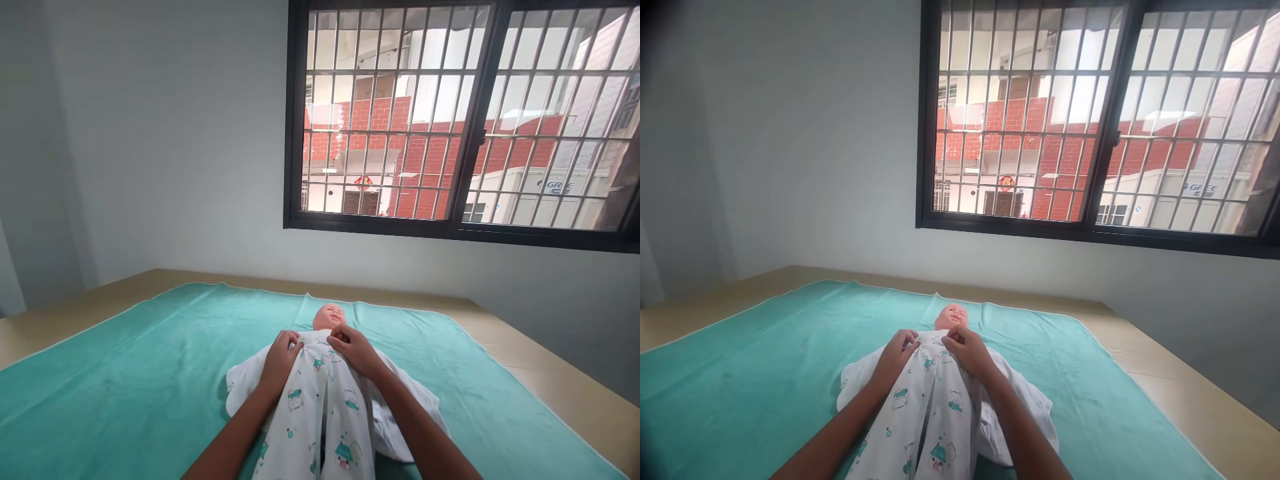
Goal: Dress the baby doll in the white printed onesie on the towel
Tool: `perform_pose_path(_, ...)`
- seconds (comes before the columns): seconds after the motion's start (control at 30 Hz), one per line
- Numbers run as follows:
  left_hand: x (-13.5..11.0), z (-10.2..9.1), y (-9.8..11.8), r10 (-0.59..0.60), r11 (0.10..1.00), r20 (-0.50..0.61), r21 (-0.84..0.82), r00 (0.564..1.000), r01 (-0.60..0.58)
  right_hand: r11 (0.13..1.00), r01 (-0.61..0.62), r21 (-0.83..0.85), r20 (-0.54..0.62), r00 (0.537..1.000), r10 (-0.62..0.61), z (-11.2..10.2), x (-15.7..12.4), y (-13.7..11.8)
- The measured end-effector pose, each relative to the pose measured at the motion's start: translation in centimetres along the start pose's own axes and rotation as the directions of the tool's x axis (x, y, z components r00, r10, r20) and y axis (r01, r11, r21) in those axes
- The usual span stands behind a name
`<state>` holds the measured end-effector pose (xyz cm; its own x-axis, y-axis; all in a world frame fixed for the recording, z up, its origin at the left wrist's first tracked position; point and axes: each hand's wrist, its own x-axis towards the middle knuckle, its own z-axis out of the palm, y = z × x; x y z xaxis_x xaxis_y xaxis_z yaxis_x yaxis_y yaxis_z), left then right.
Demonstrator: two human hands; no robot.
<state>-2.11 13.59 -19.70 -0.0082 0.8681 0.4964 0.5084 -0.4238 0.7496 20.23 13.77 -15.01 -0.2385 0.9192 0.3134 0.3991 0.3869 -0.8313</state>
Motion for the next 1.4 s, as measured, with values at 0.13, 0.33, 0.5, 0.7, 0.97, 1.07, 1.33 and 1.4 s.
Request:
perform_pose_path(0.13, -0.2, 0.7, -1.2, 0.099, 0.995, -0.045, 0.025, 0.994, -0.098, 0.996, -0.007, -0.084, -0.001, 1.000, 0.007, -1.7, -2.4, 1.9)
perform_pose_path(0.33, -0.7, 0.7, -1.7, 0.186, 0.982, -0.041, 0.053, 0.982, -0.184, 0.983, -0.014, -0.184, -0.211, 0.977, -0.025, -1.1, -3.1, 3.6)
perform_pose_path(0.5, -1.6, 0.3, -0.9, 0.216, 0.976, -0.066, 0.048, 0.974, -0.214, 0.972, 0.017, -0.236, -0.313, 0.945, -0.092, -0.1, -3.5, 3.3)
perform_pose_path(0.7, -2.2, -0.1, -0.9, 0.162, 0.982, -0.152, -0.072, 0.975, -0.174, 0.799, 0.119, -0.589, -0.239, 0.919, -0.314, -2.9, -8.1, 4.6)
perform_pose_path(0.97, -2.0, 0.2, -1.0, 0.219, 0.975, -0.104, -0.001, 0.970, -0.221, 0.639, -0.481, -0.601, -0.415, 0.871, 0.265, -10.4, -14.0, 6.1)
perform_pose_path(1.07, -2.0, 0.2, -1.2, 0.227, 0.974, -0.103, 0.016, 0.969, -0.227, 0.628, -0.500, -0.596, -0.347, 0.866, 0.360, -11.1, -13.9, 6.1)
perform_pose_path(1.33, -1.8, 0.3, -1.7, 0.219, 0.976, -0.101, 0.037, 0.971, -0.216, 0.813, -0.444, -0.378, -0.322, 0.886, 0.334, -12.1, -13.5, 5.8)
perform_pose_path(1.4, -1.8, 0.4, -1.7, 0.218, 0.976, -0.102, 0.041, 0.971, -0.215, 0.897, -0.422, -0.129, -0.340, 0.869, 0.360, -11.8, -13.6, 5.0)
